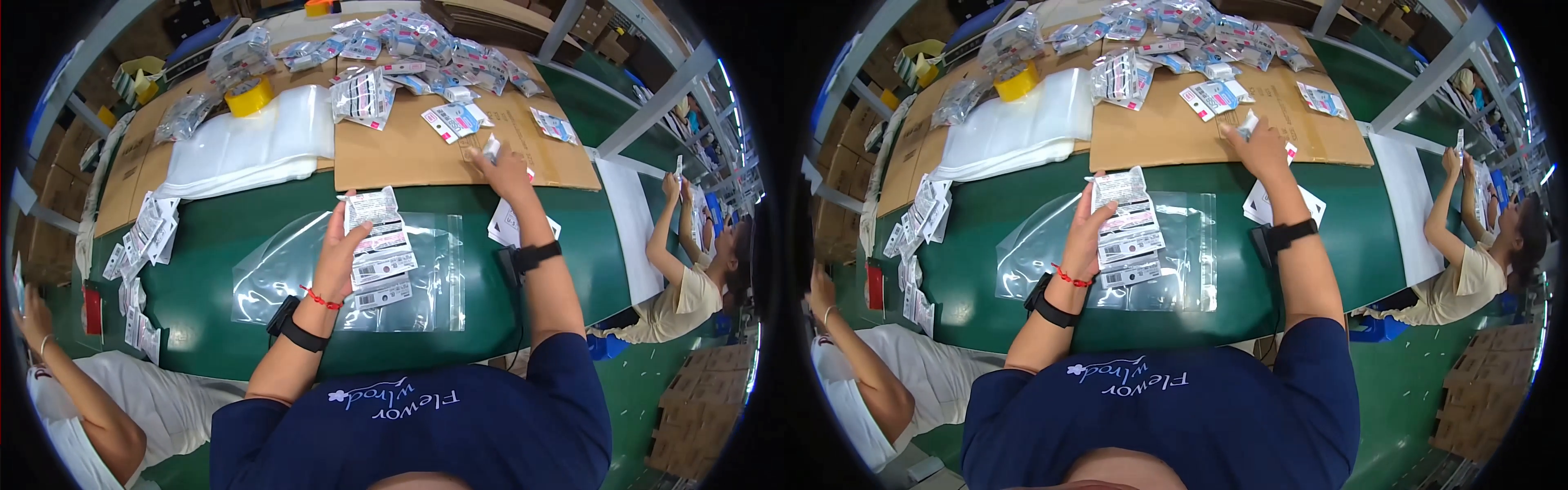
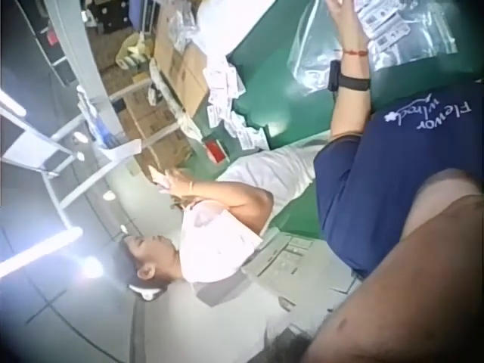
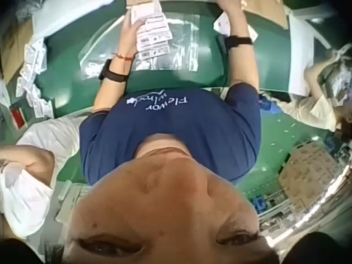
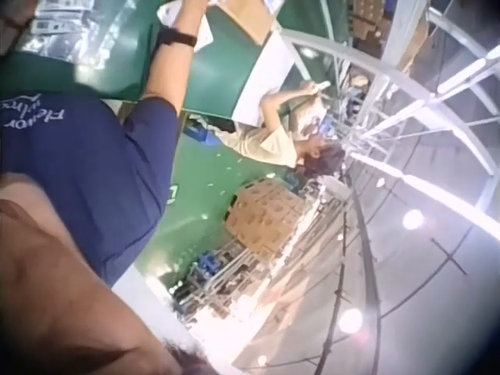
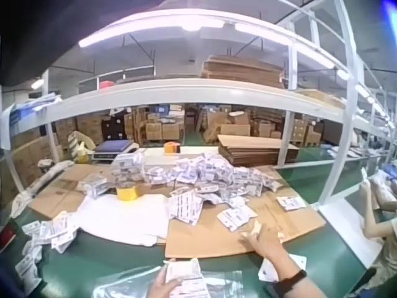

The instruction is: The person packages chargers by hand, placing them into a plastic bag before inserting a paper label and sealing it. They then set the bag aside and repeat the process with a new plastic bag.

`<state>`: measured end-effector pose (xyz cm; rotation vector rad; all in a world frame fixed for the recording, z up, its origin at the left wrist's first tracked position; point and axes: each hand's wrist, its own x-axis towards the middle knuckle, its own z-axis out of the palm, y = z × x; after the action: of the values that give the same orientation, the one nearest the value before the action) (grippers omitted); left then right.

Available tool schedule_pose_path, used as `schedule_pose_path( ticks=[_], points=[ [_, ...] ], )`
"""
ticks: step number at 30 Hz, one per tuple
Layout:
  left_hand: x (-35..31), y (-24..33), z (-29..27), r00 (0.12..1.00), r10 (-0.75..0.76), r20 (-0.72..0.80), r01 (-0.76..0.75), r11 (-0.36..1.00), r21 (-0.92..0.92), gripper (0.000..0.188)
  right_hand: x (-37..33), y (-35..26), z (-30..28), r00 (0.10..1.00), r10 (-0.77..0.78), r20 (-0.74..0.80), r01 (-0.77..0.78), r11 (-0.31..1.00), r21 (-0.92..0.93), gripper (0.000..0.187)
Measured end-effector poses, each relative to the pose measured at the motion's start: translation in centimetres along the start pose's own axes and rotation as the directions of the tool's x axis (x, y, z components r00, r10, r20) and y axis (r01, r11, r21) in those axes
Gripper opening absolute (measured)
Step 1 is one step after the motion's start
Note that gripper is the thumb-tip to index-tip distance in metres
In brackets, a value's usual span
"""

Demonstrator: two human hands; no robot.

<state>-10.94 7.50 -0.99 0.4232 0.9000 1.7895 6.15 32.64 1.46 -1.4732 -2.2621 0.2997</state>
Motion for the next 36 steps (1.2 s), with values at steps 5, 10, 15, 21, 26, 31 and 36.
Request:
schedule_pose_path(
  ticks=[5, 10, 15, 21, 26, 31, 36],
  points=[
    [-0.5, 0.5, 0.1, 1.000, 0.012, 0.022, -0.012, 0.999, -0.030, 0.058, 0.4, -2.1, 1.9, 0.983, -0.176, 0.050, 0.182, 0.967, -0.179, 0.064],
    [-0.1, 1.1, -0.2, 0.998, 0.031, 0.048, -0.028, 0.998, -0.065, 0.052, -3.2, -4.1, -1.3, 0.924, -0.301, 0.235, 0.192, 0.898, 0.396, 0.052],
    [-0.8, 2.2, 0.3, 0.978, -0.001, 0.208, 0.082, 0.921, -0.382, 0.050, -11.9, -8.8, -4.7, 0.572, -0.804, -0.162, 0.767, 0.454, 0.453, 0.051],
    [-1.1, 1.9, 0.5, 0.988, 0.071, 0.136, -0.080, 0.995, 0.057, 0.061, -14.9, -9.4, -2.1, 0.188, -0.981, 0.043, 0.968, 0.193, 0.158, 0.055],
    [-1.0, 2.1, 0.4, 0.983, 0.156, 0.097, -0.159, 0.987, 0.029, 0.068, -16.5, -10.0, -2.6, 0.430, -0.902, -0.049, 0.825, 0.370, 0.427, 0.053],
    [-2.8, 1.7, 3.5, 0.969, 0.200, 0.143, -0.205, 0.978, 0.024, 0.066, -16.6, -9.4, -2.0, 0.927, -0.333, 0.171, -0.107, 0.202, 0.974, 0.046],
    [-2.6, 0.5, 2.9, 0.867, 0.445, 0.223, -0.459, 0.542, 0.704, 0.037, -14.2, -5.3, -3.0, 0.916, -0.081, 0.393, -0.381, 0.129, 0.915, 0.040]
  ],
)
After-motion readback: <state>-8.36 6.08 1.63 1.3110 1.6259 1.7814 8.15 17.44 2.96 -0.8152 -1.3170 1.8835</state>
